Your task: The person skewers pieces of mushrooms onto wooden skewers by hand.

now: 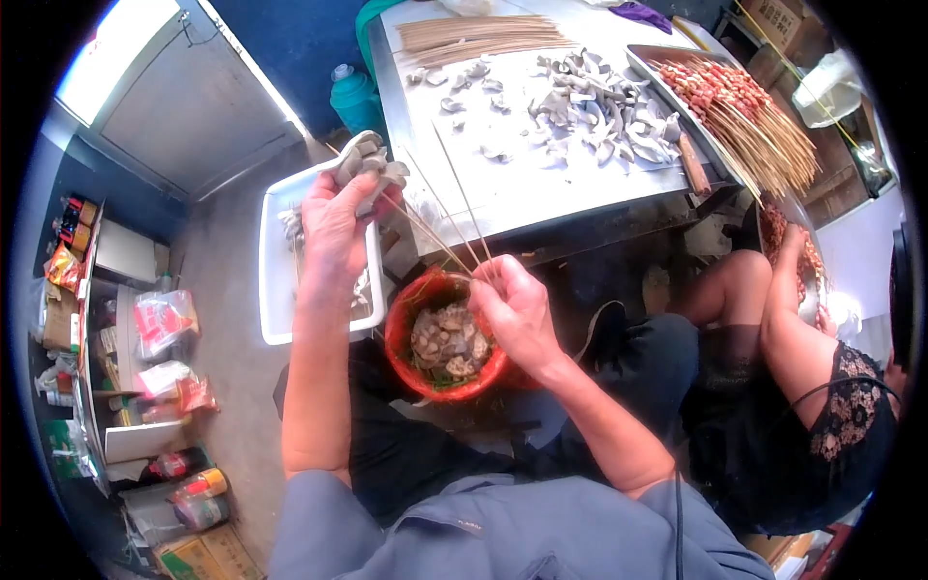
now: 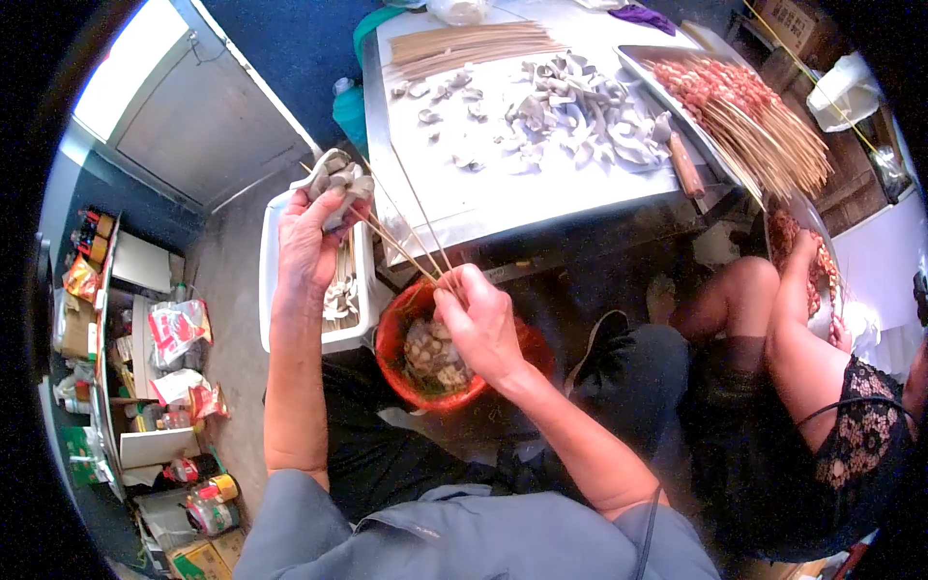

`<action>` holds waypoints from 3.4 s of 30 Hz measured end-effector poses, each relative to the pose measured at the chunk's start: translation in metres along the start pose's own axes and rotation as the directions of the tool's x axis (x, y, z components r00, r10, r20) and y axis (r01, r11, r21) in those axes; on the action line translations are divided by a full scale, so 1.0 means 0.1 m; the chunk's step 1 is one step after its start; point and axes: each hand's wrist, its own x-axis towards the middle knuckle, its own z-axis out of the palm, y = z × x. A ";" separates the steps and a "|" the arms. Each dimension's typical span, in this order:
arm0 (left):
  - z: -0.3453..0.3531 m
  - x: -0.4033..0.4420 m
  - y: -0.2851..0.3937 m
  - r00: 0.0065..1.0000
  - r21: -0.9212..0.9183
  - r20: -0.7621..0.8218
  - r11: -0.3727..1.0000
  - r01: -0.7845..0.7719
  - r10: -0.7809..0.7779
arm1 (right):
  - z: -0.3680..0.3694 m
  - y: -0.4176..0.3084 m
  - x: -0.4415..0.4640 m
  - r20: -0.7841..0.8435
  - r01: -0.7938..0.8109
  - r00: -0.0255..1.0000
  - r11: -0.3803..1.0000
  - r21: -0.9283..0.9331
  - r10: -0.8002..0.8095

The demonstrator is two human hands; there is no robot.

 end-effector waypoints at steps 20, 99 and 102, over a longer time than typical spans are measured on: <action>0.07 -0.05 -0.04 0.996 -0.013 -0.008 0.996 -0.090 0.090 | 0.02 0.07 0.02 0.022 -0.044 0.999 0.998 0.054 0.043; 0.25 -0.22 -0.30 0.992 0.015 0.123 1.000 0.007 -0.009 | -0.12 0.17 0.09 -0.040 0.167 0.984 0.978 -0.124 -0.173; 0.27 -0.24 -0.32 0.991 -0.005 0.133 1.000 0.009 -0.008 | -0.14 0.18 0.07 -0.044 0.154 0.986 0.983 -0.101 -0.159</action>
